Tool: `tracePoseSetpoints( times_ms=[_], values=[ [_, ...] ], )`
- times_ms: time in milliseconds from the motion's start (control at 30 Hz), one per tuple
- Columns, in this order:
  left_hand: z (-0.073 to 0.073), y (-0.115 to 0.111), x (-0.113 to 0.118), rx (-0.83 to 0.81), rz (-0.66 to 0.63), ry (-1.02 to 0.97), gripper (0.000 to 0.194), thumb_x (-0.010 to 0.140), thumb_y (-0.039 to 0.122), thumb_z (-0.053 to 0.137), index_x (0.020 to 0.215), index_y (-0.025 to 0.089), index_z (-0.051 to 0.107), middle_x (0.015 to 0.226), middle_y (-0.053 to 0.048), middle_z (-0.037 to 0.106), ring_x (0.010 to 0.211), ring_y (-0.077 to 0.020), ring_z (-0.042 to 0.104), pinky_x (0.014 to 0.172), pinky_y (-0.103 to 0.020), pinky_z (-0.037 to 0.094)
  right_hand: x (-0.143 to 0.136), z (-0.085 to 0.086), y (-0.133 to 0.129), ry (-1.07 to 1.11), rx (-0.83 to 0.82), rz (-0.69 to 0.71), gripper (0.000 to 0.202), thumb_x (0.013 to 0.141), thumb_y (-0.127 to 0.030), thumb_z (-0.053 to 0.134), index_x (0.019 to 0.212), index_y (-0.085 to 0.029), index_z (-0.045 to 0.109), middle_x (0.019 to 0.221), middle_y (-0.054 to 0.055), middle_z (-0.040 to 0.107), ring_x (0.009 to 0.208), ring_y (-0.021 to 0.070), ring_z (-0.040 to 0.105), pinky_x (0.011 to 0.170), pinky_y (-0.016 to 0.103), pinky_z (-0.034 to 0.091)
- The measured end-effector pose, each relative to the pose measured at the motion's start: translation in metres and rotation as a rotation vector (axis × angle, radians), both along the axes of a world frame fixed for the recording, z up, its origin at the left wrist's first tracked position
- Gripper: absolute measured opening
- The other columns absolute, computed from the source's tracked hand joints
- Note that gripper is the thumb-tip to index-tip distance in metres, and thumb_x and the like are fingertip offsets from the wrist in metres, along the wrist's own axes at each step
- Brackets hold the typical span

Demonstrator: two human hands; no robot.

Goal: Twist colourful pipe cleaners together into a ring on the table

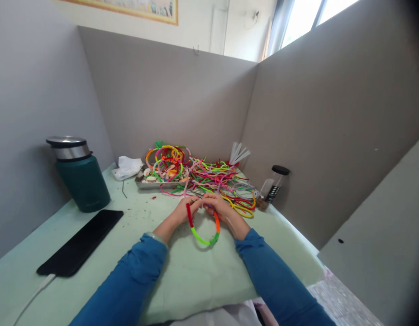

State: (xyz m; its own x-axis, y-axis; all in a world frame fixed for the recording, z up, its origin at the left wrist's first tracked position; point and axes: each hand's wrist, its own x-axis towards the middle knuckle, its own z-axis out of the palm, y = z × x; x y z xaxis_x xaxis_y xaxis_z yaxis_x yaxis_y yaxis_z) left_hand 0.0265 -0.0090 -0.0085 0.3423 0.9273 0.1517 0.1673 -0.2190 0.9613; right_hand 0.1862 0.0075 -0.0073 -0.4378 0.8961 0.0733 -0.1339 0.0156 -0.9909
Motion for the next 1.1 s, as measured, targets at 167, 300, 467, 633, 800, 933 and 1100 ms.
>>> tracePoseSetpoints(
  times_ms=[167,300,467,633,800,933,1100],
  values=[
    [0.002,0.000,-0.001,0.072,0.039,0.049,0.034,0.076,0.049,0.054,0.066,0.017,0.054,0.044,0.007,0.037,0.040,-0.0079,0.035,0.041,-0.022,0.028,-0.002,-0.002,0.001,-0.050,0.033,-0.008,0.016,0.069,-0.028,0.064,0.066,-0.016,0.054,0.049,-0.006,0.044,0.037,0.0050,0.033,0.037,0.021,0.022],
    [0.003,0.002,-0.003,0.090,0.081,0.061,0.032,0.076,0.046,0.054,0.062,0.016,0.054,0.043,0.005,0.039,0.040,-0.0082,0.035,0.041,-0.022,0.028,-0.008,-0.006,-0.002,-0.091,0.149,-0.105,0.017,0.075,-0.032,0.059,0.069,-0.016,0.055,0.050,-0.005,0.046,0.037,0.0054,0.033,0.036,0.021,0.022],
    [0.005,0.002,-0.002,0.074,0.105,0.064,0.034,0.076,0.046,0.053,0.063,0.015,0.055,0.041,0.005,0.040,0.038,-0.0078,0.034,0.040,-0.022,0.025,-0.012,-0.015,0.001,-0.128,0.242,-0.211,0.018,0.078,-0.035,0.056,0.078,-0.018,0.053,0.064,-0.003,0.057,0.040,0.0062,0.038,0.037,0.020,0.027],
    [0.003,0.003,-0.001,0.030,0.106,0.073,0.037,0.077,0.048,0.052,0.060,0.016,0.050,0.040,0.005,0.040,0.036,-0.0074,0.035,0.039,-0.021,0.023,-0.012,-0.022,0.005,-0.275,0.443,-0.270,0.018,0.084,-0.036,0.048,0.079,-0.019,0.054,0.070,-0.001,0.060,0.045,0.0084,0.045,0.043,0.021,0.034],
    [0.001,0.006,-0.002,0.013,0.092,0.050,0.036,0.077,0.049,0.051,0.061,0.016,0.050,0.038,0.006,0.038,0.034,-0.0071,0.033,0.038,-0.021,0.024,-0.012,-0.023,0.005,-0.298,0.488,-0.275,0.020,0.086,-0.036,0.046,0.080,-0.019,0.056,0.072,0.000,0.060,0.049,0.0094,0.049,0.046,0.021,0.037],
    [0.001,0.005,-0.002,0.022,0.095,0.035,0.036,0.076,0.048,0.054,0.060,0.016,0.049,0.038,0.006,0.039,0.034,-0.0069,0.034,0.038,-0.021,0.025,-0.012,-0.021,0.005,-0.228,0.351,-0.232,0.021,0.084,-0.038,0.049,0.080,-0.018,0.055,0.073,0.000,0.061,0.046,0.0084,0.048,0.041,0.020,0.033],
    [0.001,0.004,-0.002,0.025,0.088,0.013,0.036,0.075,0.047,0.056,0.059,0.016,0.047,0.038,0.007,0.039,0.035,-0.0066,0.034,0.039,-0.021,0.026,-0.012,-0.017,0.002,-0.174,0.288,-0.222,0.019,0.081,-0.037,0.052,0.080,-0.018,0.053,0.073,0.000,0.061,0.045,0.0079,0.045,0.040,0.019,0.033]
  ],
)
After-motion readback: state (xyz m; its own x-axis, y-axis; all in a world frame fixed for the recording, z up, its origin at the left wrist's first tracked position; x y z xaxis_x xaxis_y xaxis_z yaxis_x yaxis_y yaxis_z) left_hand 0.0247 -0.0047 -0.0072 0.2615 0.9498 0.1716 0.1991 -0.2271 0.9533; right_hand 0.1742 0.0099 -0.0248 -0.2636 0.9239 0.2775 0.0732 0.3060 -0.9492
